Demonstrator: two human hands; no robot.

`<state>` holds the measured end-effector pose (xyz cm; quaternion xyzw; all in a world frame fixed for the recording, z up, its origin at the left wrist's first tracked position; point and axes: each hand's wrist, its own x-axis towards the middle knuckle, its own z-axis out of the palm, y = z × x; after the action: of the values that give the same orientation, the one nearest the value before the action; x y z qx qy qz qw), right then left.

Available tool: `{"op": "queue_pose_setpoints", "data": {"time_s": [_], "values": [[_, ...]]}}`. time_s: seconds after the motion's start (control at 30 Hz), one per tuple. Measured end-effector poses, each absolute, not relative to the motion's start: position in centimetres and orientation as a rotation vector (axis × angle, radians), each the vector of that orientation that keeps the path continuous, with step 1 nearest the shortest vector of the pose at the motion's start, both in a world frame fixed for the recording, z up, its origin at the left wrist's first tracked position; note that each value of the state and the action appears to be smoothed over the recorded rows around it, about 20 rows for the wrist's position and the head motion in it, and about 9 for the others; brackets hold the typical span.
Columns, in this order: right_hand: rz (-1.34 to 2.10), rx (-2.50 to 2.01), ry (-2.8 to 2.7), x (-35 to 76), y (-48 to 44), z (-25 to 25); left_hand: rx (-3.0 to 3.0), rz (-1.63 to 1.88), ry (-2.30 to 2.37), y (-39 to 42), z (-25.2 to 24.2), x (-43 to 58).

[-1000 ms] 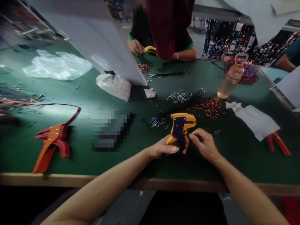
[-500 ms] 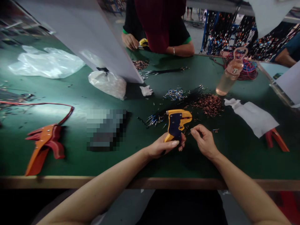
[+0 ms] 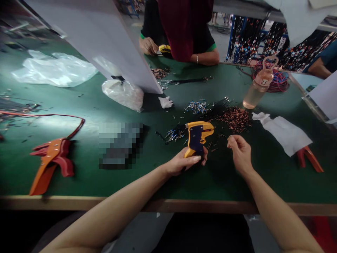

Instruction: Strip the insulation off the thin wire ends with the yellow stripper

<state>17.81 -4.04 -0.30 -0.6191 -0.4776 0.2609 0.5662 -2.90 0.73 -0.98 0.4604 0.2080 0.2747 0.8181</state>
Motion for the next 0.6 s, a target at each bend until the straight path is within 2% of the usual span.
{"op": "queue_pose_setpoints", "data": {"time_s": [0.23, 0.37, 0.6], "values": [[0.684, -1.452, -1.726, 15.5, -5.2, -1.1, 0.870, 0.725, 0.397, 1.2, -1.4, -3.0], [0.699, -1.469, -1.774, 15.2, -5.3, -1.3, 0.879, 0.724, 0.391, 1.4, -1.4, -3.3], [0.377, -1.436, -1.616, 17.6, -5.0, 1.7, 0.884, 0.778, 0.327, 2.2, -0.8, -4.1]]}}
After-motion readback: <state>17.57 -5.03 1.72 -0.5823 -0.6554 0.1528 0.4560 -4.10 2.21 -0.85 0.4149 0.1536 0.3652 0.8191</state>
